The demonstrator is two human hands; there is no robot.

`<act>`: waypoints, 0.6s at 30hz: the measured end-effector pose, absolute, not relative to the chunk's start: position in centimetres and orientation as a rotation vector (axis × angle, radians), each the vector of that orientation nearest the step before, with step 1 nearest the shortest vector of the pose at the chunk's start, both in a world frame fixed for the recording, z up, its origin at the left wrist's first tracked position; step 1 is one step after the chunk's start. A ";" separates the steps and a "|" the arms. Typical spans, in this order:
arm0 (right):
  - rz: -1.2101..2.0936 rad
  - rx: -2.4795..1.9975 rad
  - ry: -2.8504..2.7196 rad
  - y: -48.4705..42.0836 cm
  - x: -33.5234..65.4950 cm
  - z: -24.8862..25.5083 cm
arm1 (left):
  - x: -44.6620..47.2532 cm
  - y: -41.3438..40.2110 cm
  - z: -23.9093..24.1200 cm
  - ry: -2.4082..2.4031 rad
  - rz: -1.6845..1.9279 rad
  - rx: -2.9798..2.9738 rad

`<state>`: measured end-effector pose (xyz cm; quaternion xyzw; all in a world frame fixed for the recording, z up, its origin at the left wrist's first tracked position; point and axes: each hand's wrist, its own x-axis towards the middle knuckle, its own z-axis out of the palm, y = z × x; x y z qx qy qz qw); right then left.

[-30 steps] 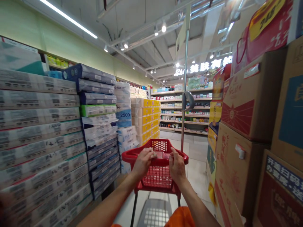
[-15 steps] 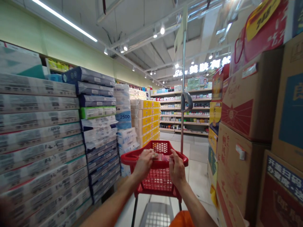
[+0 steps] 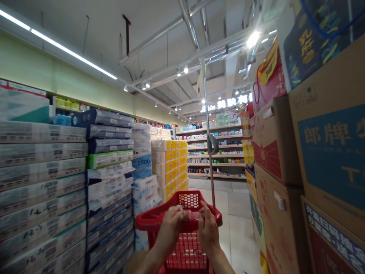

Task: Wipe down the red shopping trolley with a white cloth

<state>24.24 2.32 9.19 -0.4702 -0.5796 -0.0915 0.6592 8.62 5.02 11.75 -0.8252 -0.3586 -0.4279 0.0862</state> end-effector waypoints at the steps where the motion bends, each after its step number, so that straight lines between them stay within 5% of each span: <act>1: -0.195 -1.055 -1.324 2.3 24.2 9.1 | 10.1 4.4 11.7 -0.977 -1.251 -2.510; 11: -0.263 -1.103 -1.320 2.0 24.3 9.3 | 3.6 7.7 11.6 -1.300 -1.342 -2.284; 18: -0.293 -1.153 -1.323 2.1 24.7 9.6 | 11.1 3.4 12.3 -0.859 -1.175 -2.548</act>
